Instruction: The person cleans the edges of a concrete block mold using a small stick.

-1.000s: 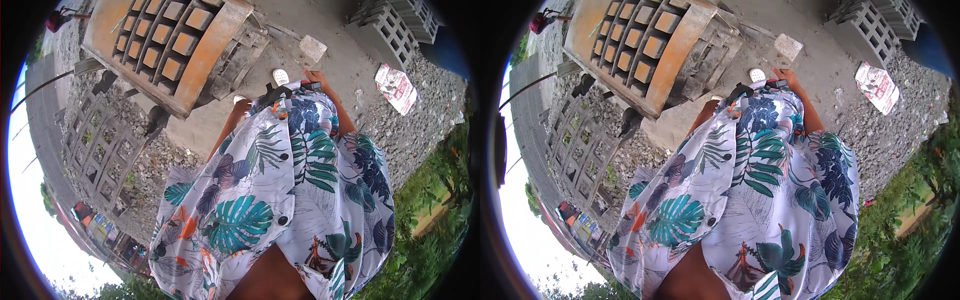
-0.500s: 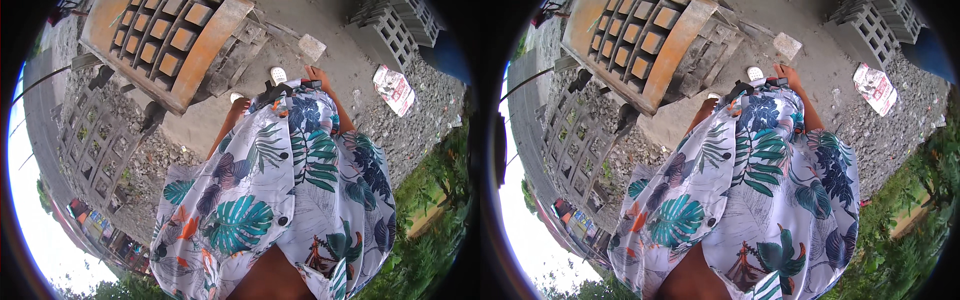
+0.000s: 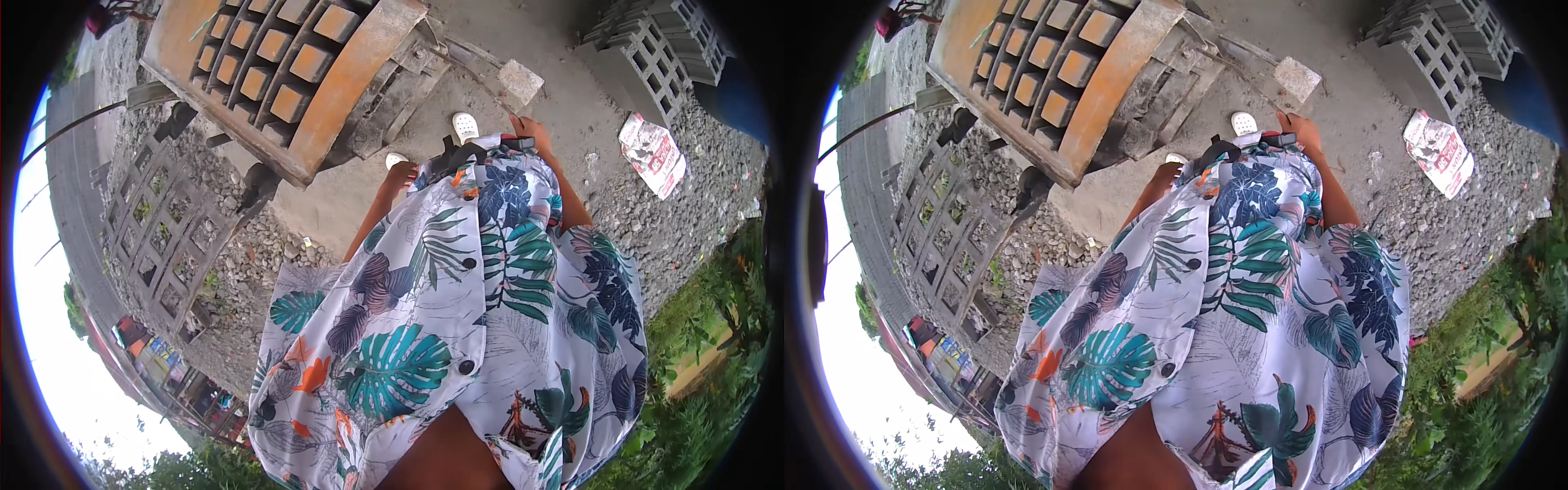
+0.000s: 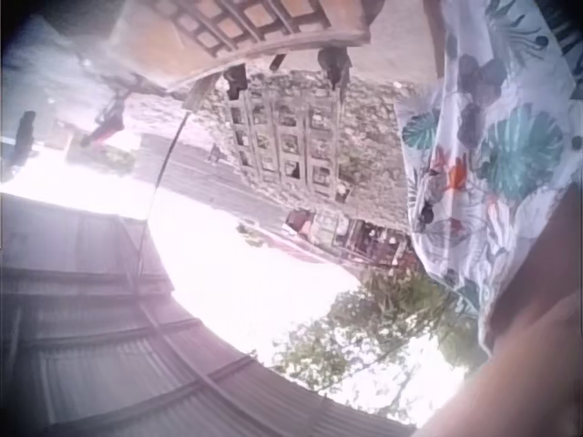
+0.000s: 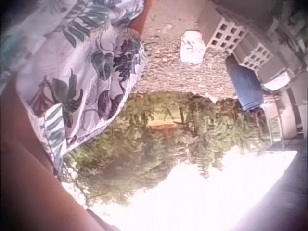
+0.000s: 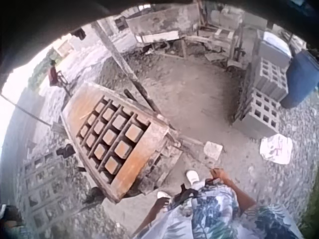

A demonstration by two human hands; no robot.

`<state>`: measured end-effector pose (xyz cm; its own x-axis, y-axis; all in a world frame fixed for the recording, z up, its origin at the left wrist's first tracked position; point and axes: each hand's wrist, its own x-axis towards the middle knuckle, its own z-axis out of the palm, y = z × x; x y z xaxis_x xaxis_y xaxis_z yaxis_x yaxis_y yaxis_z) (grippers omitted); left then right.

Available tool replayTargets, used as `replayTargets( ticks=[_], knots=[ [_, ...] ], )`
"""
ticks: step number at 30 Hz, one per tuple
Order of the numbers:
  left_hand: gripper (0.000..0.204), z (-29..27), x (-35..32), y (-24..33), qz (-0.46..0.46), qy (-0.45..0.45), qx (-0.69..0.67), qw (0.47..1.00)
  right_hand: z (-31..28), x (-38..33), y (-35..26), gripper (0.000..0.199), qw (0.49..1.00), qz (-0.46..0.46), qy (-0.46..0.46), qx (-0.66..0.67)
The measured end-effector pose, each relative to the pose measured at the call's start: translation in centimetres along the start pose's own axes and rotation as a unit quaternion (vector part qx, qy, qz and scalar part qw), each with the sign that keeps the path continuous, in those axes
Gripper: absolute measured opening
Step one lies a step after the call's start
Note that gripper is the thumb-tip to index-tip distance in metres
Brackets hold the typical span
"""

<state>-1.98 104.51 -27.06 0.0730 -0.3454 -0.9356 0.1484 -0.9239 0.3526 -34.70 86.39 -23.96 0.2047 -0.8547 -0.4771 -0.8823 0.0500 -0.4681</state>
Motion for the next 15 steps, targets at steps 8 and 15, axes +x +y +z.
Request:
replayTargets(
  ticks=[8,15],
  knots=[
    [0.028,-1.5,0.4,-1.1,-0.015,-0.001,0.075,0.997,0.3,-0.6,1.6,0.034,0.992,-0.083,0.091,-0.010],
    [0.033,-0.1,1.1,-1.0,-0.038,-0.004,0.066,0.997,0.1,-0.5,1.3,0.032,0.998,0.004,0.003,-0.068]
  ],
)
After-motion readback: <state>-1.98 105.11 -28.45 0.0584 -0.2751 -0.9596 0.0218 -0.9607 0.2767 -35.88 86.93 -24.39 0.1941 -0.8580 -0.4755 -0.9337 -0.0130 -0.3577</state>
